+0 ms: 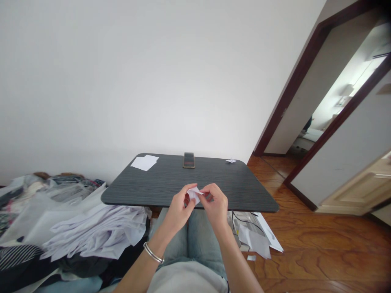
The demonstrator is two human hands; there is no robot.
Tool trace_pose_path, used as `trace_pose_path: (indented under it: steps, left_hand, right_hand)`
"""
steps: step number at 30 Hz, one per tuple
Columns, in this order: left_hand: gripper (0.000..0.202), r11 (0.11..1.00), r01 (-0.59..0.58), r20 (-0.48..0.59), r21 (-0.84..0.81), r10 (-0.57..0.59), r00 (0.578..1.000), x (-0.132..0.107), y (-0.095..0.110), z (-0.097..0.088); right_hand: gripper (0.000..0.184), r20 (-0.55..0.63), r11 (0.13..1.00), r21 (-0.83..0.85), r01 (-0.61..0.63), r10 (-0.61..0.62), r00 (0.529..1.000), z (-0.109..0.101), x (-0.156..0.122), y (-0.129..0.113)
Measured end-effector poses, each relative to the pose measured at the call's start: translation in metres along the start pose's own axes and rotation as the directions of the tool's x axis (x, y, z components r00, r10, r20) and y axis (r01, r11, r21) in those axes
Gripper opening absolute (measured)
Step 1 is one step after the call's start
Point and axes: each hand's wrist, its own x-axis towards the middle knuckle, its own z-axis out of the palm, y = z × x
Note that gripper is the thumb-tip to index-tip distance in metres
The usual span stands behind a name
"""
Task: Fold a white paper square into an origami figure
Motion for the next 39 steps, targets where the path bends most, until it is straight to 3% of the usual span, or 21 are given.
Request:
trace_pose_path:
  steps: [6,11,15,19,23,27,34,39]
  left_hand:
    - [0.026,0.991,0.02,-0.19,0.135,0.006,0.982,0.004,0.0,0.007]
    - [0.034,0.981,0.007,-0.252,0.196,0.044,0.967,0.008,0.0,0.008]
    - [0.035,0.979,0.009,-0.264,0.202,0.045,0.963,0.009,-0.002,0.01]
    - [0.029,0.97,-0.005,-0.269,0.243,0.072,0.96,0.008,-0.002,0.01]
    - [0.025,0.947,0.016,-0.266,0.321,0.074,0.961,0.007,-0.001,0.009]
    - [0.023,0.912,0.031,-0.253,0.408,0.08,0.964,0.007,0.0,0.008]
    - [0.03,0.884,0.044,-0.234,0.465,0.075,0.969,0.007,0.002,0.011]
    - [0.028,0.884,0.092,-0.24,0.458,0.023,0.971,0.008,0.003,0.008]
  right_hand:
    - [0.016,-0.033,0.971,-0.067,0.228,-0.231,0.973,0.006,-0.002,0.005]
    - [0.017,-0.082,0.944,-0.08,0.319,-0.326,0.942,0.011,-0.003,0.007]
    - [0.016,-0.141,0.96,-0.026,0.28,-0.28,0.949,0.015,-0.006,0.008]
    - [0.015,-0.17,0.993,0.057,0.101,-0.09,0.981,0.018,-0.008,0.008]
    - [0.005,-0.109,0.996,0.087,-0.028,0.038,0.993,0.018,-0.007,0.009]
    - [0.009,-0.004,0.995,0.096,0.035,-0.035,0.999,0.016,-0.003,0.01]
    - [0.012,0.042,0.991,-0.033,0.126,-0.125,0.991,0.013,0.001,0.013]
    - [0.011,0.013,0.99,0.021,0.137,-0.138,0.99,0.014,-0.001,0.014]
